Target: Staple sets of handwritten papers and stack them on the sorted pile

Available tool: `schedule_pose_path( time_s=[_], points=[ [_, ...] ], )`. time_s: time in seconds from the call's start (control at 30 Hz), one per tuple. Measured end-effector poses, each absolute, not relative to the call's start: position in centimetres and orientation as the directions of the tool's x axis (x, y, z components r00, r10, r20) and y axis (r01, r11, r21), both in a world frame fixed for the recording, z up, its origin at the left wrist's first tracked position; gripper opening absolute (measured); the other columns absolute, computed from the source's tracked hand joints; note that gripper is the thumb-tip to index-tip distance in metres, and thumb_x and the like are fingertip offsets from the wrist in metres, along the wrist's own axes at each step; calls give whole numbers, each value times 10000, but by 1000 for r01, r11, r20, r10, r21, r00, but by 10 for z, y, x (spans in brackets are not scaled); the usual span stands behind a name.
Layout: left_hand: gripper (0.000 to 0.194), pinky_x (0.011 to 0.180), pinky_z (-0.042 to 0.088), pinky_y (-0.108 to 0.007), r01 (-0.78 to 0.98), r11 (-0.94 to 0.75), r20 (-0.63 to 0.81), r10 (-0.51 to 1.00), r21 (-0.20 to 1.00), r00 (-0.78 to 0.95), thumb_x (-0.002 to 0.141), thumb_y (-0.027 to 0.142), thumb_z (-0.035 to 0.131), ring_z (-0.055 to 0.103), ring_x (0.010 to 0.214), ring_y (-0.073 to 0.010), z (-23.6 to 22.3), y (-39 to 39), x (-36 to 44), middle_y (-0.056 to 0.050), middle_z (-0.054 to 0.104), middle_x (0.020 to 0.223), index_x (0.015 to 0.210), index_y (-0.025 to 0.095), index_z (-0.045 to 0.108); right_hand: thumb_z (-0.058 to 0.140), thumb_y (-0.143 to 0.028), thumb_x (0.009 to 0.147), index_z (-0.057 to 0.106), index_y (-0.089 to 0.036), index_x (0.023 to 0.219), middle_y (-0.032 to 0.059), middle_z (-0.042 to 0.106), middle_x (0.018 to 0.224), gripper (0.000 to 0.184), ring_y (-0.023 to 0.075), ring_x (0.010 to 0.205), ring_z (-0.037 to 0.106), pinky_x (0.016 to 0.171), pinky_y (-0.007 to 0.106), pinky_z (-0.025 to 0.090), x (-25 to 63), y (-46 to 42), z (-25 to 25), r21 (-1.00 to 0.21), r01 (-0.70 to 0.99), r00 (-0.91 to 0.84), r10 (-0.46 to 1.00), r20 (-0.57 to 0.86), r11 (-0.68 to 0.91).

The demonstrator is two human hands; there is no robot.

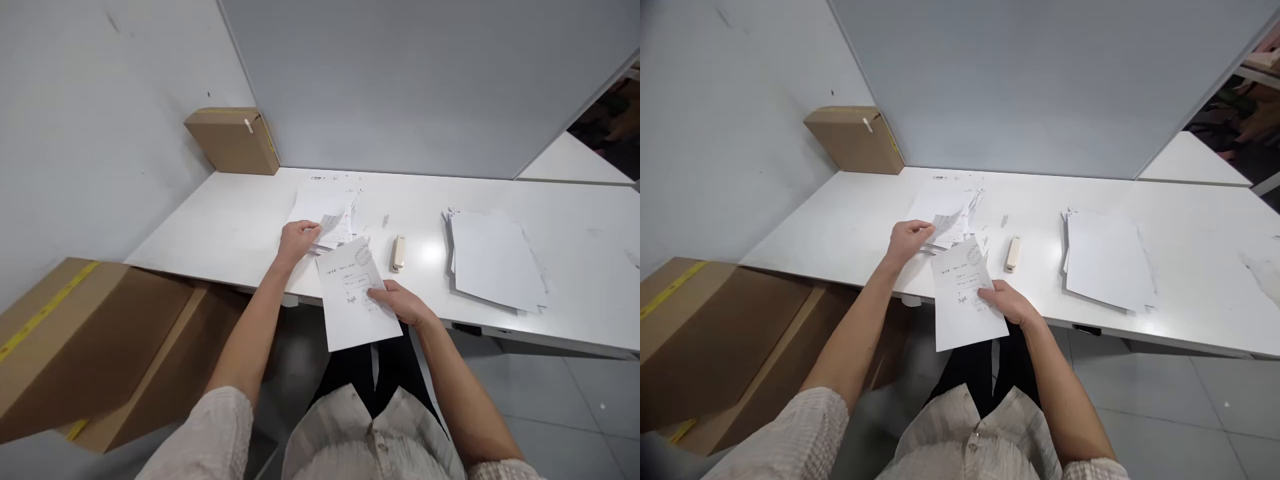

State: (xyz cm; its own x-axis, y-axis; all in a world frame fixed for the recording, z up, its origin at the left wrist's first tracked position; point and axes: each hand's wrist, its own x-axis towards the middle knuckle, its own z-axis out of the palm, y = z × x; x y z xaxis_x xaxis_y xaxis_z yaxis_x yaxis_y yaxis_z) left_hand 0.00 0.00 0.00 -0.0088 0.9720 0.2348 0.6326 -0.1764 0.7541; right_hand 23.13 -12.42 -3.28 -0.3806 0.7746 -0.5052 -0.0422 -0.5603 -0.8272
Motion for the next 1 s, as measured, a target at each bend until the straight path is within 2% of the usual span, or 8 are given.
schedule_pose_path(
  time_s=[0.07, 0.17, 0.33, 0.47, 0.6, 0.7, 0.8, 1.0],
  points=[
    [160, 748, 507, -279, 657, -290, 386, 923, 696, -2, 757, 266, 546, 634, 829, -176, 9, -19, 2, -30, 699, 856, 790, 178, 676, 609, -334, 788, 662, -188, 946, 85, 703, 967, 222, 233, 800, 670, 802, 419, 529, 231, -123, -34, -810, -104, -372, 778, -507, -578],
    [159, 833, 503, -288, 641, -547, 551, 804, 539, 222, 808, 213, 489, 618, 940, -170, 13, -66, 11, -46, 678, 958, 878, 180, 628, 603, -381, 802, 630, -161, 993, 116, 692, 1004, 292, 237, 843, 665, 811, 413, 530, 230, -122, -33, -763, -213, -336, 780, -528, -610],
    [171, 928, 471, -345, 518, -737, 478, 676, 434, 561, 836, 132, 442, 596, 1021, -193, -18, -146, 39, -82, 669, 947, 927, 163, 584, 471, -551, 839, 603, -152, 1029, 124, 695, 978, 461, 245, 881, 655, 733, 368, 540, 228, -120, -35, -718, -390, -349, 814, -464, -577],
    [143, 973, 429, -419, 476, -756, 470, 653, 450, 594, 835, 180, 507, 572, 1079, -226, -39, -171, 47, -66, 676, 969, 956, 170, 583, 667, -402, 742, 609, -162, 1009, 83, 707, 936, 363, 216, 811, 659, 674, 307, 522, 227, -123, -43, -804, -318, -312, 857, -411, -502],
    [270, 972, 414, -428, 517, -571, 512, 816, 638, 269, 818, 314, 570, 538, 1103, -238, -38, -157, 29, -96, 632, 1074, 1051, 178, 567, 695, -380, 708, 611, -182, 1032, 58, 709, 901, 389, 202, 742, 655, 664, 321, 513, 229, -129, -45, -846, -300, -284, 888, -363, -441],
    [397, 935, 436, -410, 436, -227, 316, 938, 871, -142, 869, 396, 474, 545, 1088, -227, -28, -134, 14, -139, 575, 1164, 1194, 167, 487, 649, -409, 751, 619, -195, 1051, 58, 700, 940, 369, 209, 779, 650, 710, 349, 509, 231, -133, -36, -895, -270, -256, 922, -290, -356],
    [485, 942, 437, -379, 212, -157, 190, 972, 964, -142, 890, 457, 408, 530, 1133, -215, -12, -117, 13, -137, 545, 1236, 1290, 182, 408, 611, -405, 788, 635, -209, 1062, 44, 691, 971, 337, 211, 860, 633, 772, 349, 490, 235, -135, -23, -963, -209, -174, 975, -136, -172],
    [413, 1021, 374, -363, 111, -346, 358, 926, 932, -118, 915, 431, 372, 484, 1198, -201, 7, -114, 47, -98, 561, 1239, 1238, 201, 486, 600, -386, 799, 679, -213, 980, 17, 691, 909, 263, 208, 883, 614, 823, 344, 460, 241, -132, -21, -994, -94, -42, 997, 67, 63]
  ],
)
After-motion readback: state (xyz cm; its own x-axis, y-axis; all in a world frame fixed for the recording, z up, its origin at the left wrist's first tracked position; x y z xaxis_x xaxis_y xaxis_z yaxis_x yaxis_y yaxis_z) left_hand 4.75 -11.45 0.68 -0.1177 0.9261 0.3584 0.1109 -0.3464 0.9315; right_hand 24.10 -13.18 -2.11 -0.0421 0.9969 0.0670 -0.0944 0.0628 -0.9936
